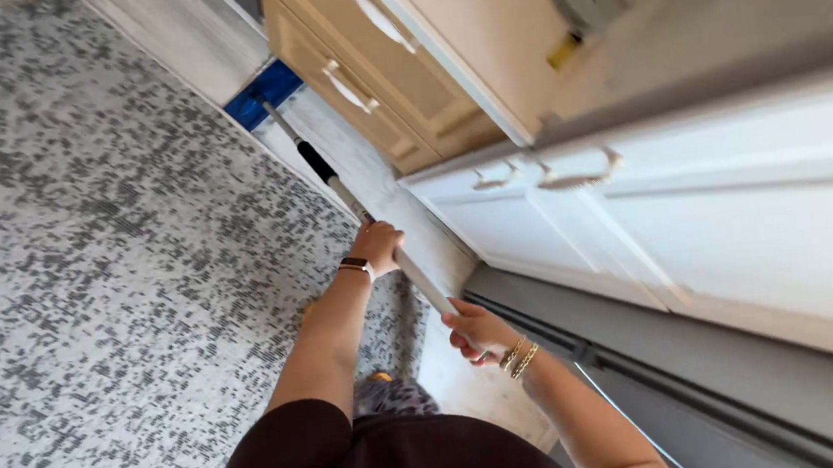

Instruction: The recorder mops the floor in several rooms of a home, starting with a bathroom area and moving through a kitchen and hallway.

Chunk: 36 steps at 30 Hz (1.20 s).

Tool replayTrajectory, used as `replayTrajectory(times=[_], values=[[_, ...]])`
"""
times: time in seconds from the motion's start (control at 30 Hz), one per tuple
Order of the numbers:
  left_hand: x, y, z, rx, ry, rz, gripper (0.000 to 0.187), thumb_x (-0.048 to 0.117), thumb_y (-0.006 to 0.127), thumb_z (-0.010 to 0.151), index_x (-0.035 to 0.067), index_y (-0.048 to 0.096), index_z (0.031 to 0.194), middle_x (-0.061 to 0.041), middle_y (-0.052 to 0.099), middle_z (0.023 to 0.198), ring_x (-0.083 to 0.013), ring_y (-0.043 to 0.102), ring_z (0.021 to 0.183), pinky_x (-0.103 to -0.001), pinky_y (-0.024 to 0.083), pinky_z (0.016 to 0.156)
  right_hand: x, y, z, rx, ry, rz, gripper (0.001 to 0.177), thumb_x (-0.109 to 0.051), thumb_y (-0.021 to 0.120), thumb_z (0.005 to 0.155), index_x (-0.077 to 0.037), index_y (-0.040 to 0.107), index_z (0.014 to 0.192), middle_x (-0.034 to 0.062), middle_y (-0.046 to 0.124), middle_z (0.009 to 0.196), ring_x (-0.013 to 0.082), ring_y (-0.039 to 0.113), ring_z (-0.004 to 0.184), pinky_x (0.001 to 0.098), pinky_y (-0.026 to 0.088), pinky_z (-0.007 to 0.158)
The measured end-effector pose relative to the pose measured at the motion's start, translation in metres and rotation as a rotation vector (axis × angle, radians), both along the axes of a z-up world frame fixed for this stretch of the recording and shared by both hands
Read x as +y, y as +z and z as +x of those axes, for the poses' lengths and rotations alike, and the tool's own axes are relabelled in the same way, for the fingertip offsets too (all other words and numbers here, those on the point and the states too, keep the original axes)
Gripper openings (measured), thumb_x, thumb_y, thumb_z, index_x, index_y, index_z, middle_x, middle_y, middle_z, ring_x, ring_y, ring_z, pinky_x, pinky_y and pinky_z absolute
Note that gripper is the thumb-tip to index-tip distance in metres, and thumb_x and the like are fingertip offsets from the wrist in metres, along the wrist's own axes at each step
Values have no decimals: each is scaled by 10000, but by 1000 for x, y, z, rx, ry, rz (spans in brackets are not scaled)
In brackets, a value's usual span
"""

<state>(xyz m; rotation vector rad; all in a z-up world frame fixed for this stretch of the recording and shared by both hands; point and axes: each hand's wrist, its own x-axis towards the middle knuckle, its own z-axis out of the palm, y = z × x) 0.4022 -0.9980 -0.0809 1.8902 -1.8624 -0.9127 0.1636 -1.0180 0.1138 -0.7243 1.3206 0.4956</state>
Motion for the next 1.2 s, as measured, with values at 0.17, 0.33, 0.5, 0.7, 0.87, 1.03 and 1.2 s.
replayTrajectory(times=[0.17, 0.33, 0.5, 0.7, 0.87, 1.03, 1.2], values=[[-11, -5, 49, 3, 147, -84, 264, 273, 799, 690, 162, 685, 900, -52, 696, 997, -285, 606, 1162, -579, 401, 1054, -32, 0, 78, -73, 32, 20, 682, -348, 604, 1003, -287, 290, 1606, 3, 520, 613, 96, 431, 364, 275, 304, 318], [-34, -22, 101, -12, 267, -151, 204, 214, 771, 709, 173, 681, 888, -33, 696, 1009, -269, 594, 1187, -567, 398, 1056, -63, -9, 139, -113, 85, 1, 678, -328, 592, 1013, -250, 282, 1611, 12, 534, 600, 108, 459, 341, 286, 335, 293], [-65, -6, 172, 8, 356, -170, 162, 158, 737, 725, 161, 672, 874, -36, 670, 976, -268, 594, 1145, -523, 433, 1010, -107, -19, 206, -126, 67, 24, 664, -349, 581, 1014, -244, 296, 1605, 4, 529, 586, 101, 436, 320, 271, 323, 282], [-113, -30, 258, 11, 418, -204, 110, 145, 705, 782, 157, 656, 879, -44, 656, 955, -252, 618, 1089, -437, 557, 823, -170, -48, 284, -175, 14, 65, 613, -335, 590, 1025, -222, 315, 1562, 23, 541, 592, 113, 438, 326, 281, 310, 278], [-149, -34, 333, -5, 507, -122, 119, 154, 706, 815, 150, 665, 926, -49, 662, 1054, -257, 575, 1198, -451, 566, 834, -210, -52, 370, -170, 52, 87, 564, -361, 581, 1026, -237, 342, 1521, 24, 524, 577, 119, 439, 330, 295, 336, 292], [-170, -40, 431, -31, 538, 9, 190, 150, 714, 827, 162, 678, 1013, -23, 648, 1246, -260, 436, 1408, -472, 556, 899, -231, -67, 468, -196, 105, 107, 514, -402, 566, 1026, -264, 351, 1472, 18, 510, 581, 121, 437, 335, 304, 349, 300], [-187, -40, 537, -16, 561, 93, 206, 117, 733, 786, 176, 673, 974, 4, 626, 1298, -244, 379, 1466, -468, 552, 925, -250, -69, 573, -257, 122, 116, 464, -408, 582, 1033, -242, 404, 1428, 6, 512, 607, 108, 442, 349, 297, 368, 312]])
